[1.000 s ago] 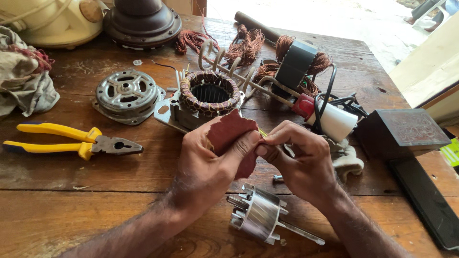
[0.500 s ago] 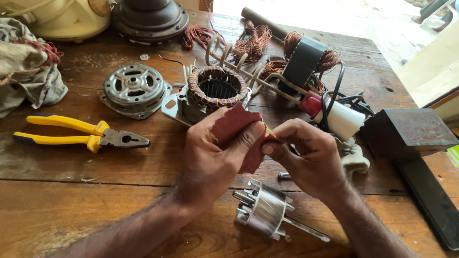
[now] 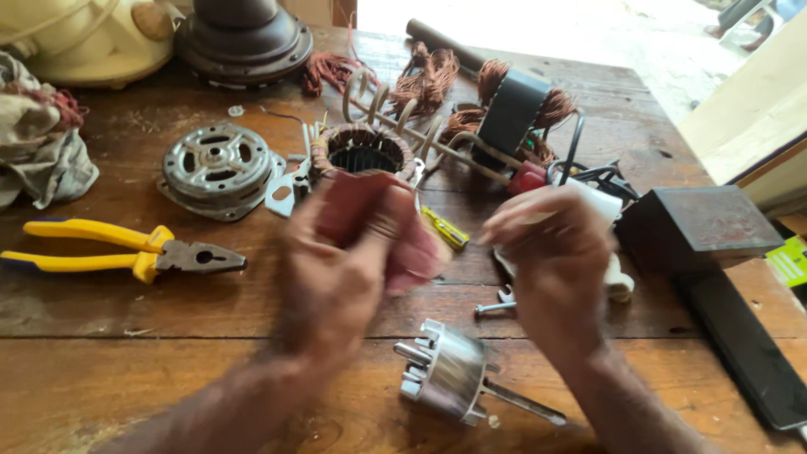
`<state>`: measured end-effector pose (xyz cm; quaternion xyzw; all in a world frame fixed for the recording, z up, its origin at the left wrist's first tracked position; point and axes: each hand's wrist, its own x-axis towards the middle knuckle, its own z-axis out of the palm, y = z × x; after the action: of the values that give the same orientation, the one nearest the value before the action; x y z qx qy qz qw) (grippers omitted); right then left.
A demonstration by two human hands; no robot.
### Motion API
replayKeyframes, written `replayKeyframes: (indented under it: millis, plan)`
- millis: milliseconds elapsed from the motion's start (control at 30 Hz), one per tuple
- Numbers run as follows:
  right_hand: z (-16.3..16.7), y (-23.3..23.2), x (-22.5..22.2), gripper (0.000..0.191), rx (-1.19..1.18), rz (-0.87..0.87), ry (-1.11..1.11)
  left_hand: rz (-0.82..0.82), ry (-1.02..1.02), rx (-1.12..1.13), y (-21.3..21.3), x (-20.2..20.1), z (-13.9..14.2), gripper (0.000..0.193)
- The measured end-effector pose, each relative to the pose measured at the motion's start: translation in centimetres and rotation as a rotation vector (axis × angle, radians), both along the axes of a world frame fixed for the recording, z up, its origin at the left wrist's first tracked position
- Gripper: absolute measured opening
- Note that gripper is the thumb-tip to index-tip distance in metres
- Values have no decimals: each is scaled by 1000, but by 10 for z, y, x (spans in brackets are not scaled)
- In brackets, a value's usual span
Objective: The person disassembles a small electric motor, removes the rotor, and cleans the rotor surface with a cloth and sandpaper. The person then retrieves a sanding block from a drawer and continues to sand the rotor while seated at a wooden workbench.
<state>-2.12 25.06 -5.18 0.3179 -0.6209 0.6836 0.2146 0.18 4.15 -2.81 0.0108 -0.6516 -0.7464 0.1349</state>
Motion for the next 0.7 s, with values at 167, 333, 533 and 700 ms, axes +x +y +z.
replayKeyframes:
  millis: [167,333,533,700]
  plan:
    - [13,16,-10,12,307,-601,166,20,521,-124,-8,-9,-4,10]
    - [10,15,-15,10,575,-584,409,218,1007,-645,-11,0,9,19]
    - [-5,37,-25,14,591,-595,411,322,718,-675,-46,86,32,18]
    - [-17,46,-34,16,688,-658,315,480,304,-1018,-128,196,71,12]
